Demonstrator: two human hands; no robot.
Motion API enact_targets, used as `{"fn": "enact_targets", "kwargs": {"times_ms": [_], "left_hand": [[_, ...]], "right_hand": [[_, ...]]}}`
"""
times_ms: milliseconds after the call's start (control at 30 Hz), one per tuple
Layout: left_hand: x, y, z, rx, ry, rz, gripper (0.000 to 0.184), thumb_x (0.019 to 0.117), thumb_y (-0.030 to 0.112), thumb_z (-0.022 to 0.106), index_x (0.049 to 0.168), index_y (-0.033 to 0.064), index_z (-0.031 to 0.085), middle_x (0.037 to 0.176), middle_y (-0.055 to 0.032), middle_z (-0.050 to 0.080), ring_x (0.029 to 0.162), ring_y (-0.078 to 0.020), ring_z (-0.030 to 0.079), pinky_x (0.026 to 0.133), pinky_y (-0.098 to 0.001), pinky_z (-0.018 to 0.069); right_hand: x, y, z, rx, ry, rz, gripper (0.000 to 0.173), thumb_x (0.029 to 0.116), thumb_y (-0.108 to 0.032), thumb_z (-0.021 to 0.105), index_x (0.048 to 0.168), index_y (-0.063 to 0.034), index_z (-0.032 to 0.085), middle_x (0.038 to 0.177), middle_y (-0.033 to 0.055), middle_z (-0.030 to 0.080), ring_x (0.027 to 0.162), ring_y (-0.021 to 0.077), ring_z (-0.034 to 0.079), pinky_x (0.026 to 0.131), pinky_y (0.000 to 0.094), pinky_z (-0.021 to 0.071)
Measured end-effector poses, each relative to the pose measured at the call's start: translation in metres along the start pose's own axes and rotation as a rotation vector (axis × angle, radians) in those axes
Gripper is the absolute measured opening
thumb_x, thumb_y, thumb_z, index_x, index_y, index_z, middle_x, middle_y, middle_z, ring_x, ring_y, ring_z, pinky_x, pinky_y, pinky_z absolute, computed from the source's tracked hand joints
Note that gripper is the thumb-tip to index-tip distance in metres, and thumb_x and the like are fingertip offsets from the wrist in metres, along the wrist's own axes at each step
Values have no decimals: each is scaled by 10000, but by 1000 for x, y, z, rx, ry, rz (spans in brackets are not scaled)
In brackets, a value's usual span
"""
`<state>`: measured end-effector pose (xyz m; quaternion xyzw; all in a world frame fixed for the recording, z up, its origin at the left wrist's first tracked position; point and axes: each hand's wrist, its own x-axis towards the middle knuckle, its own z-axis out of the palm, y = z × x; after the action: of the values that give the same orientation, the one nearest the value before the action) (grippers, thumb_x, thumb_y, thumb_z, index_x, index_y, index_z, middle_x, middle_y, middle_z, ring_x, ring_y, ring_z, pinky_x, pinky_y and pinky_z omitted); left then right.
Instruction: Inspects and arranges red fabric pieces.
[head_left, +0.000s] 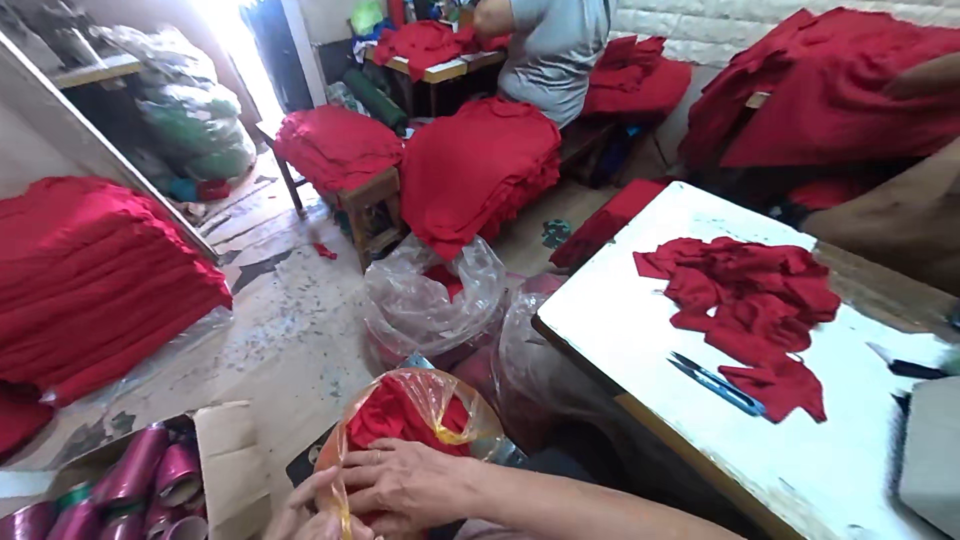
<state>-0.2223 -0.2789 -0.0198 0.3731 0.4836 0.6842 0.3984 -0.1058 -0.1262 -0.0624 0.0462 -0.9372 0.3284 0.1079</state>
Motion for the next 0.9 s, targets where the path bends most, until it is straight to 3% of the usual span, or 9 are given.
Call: {"fn": "enact_targets", "kwargs": {"times_ms": [67,133,233,433,533,633,767,833,900], "left_hand": [[2,-1,2,-18,-6,-16,323,1005,96,566,1273,240,678,954,39,783,719,-71,736,663,-243,628],[7,-3,5,-44,-20,-19,298,1003,122,596,1246,252,709,924,31,785,719,-78,741,680,-252,633],[12,-5,3,-11,-45,8,289,1009,129,597,1235,256,724,927,48,782,732,-69,737,687,-237,628],[14,7,1,247,-11,42,335,996,-24,504,1216,159,676,1032,147,756,804,10,708,725,-202,609],[17,14,2,531,31,77,196,992,-11,527,1150,-54,634,834,134,699,681,63,638,645,-164,566],[22,16,4,675,61,153,232,1021,36,533,1162,-138,593,758,85,666,657,54,637,644,-174,575],[33,18,29,594,61,348,283,991,3,554,1263,-75,551,801,171,660,702,76,634,648,-155,566],[38,17,48,522,24,420,241,1017,61,577,1254,77,618,859,195,683,728,76,642,645,-141,562],[43,16,74,448,-20,424,127,1048,174,576,1104,252,660,866,231,680,697,87,627,612,-120,547]], "right_hand": [[-1,12,12,-103,-71,-19,434,973,-265,678,1381,-118,656,1505,165,544,1461,364,430,1216,605,244],[3,17,26,-201,-99,26,481,992,-278,647,1439,-108,601,1539,166,505,1485,357,394,1225,634,182],[11,10,44,-280,-70,51,411,968,-99,641,1373,-27,634,1510,194,527,1475,367,403,1233,632,159],[6,8,26,-155,-40,41,354,1006,-97,601,1352,-59,664,1441,193,591,1442,399,444,1209,678,185],[-5,-1,6,-82,62,72,295,1014,-209,624,1252,-70,730,1375,156,653,1391,372,517,1202,666,229],[-28,-7,-9,-66,124,70,245,1012,-158,627,1205,-57,739,1304,170,683,1282,347,613,1161,561,375],[-71,-24,-33,-72,264,52,221,1006,-119,629,1181,-45,741,1205,134,728,1107,283,705,984,414,546],[-97,-31,-48,-101,396,78,211,1012,-124,623,1171,-45,735,1140,99,752,1030,224,731,907,370,581],[-128,-36,-67,-169,558,151,213,1024,-146,610,1162,-47,739,1072,74,768,981,177,740,889,343,594]]}}
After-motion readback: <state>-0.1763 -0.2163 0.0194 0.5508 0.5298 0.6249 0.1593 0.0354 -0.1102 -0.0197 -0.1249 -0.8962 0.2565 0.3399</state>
